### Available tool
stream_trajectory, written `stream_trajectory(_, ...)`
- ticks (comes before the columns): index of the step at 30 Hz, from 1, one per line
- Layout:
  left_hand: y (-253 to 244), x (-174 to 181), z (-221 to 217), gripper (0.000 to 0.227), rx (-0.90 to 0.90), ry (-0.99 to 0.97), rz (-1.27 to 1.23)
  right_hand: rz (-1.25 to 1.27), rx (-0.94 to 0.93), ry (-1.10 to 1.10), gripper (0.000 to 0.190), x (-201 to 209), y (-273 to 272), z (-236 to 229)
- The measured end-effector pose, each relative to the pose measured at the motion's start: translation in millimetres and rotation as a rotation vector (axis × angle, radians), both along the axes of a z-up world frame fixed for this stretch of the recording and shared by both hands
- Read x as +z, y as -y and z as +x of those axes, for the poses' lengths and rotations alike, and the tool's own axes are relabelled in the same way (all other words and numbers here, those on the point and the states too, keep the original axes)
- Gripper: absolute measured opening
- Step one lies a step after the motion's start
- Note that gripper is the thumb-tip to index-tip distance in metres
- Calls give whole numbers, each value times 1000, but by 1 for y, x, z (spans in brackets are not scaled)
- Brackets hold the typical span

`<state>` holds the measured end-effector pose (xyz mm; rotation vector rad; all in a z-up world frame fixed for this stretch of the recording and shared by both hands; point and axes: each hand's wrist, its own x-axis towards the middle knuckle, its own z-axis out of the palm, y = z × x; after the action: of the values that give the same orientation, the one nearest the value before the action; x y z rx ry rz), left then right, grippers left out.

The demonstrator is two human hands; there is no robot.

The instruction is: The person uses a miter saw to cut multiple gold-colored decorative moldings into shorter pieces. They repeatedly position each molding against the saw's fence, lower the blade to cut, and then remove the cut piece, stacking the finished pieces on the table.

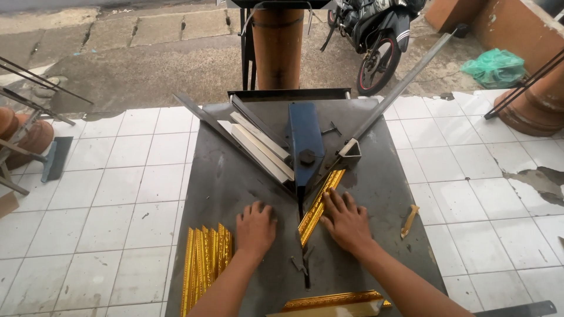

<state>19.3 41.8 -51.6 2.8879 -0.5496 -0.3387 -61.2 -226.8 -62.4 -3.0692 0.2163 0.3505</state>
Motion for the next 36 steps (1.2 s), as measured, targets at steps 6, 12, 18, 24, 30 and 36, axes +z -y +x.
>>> stream_trajectory(6,60,15,-133,87,-300,-282,-3,-21,-84,-41,86,-16,15,22)
stream_trajectory(12,108,-18,-178,99,-758,-694,-184,27,-111,-85,86,-4,9,26)
stream_trajectory(18,36,-4,-117,19,-357,190,-918,-41,-59,30,80,-15,7,24)
stream_trajectory(24,-16,-19,-4,102,108,-176,62,110,-132,-57,80,-3,-4,20)
stream_trajectory(30,-20,-20,-5,94,13,-207,194,143,-174,-60,88,-8,-6,25)
stream_trajectory(36,-22,4,-8,91,-28,-160,177,74,-144,-40,80,-7,7,36)
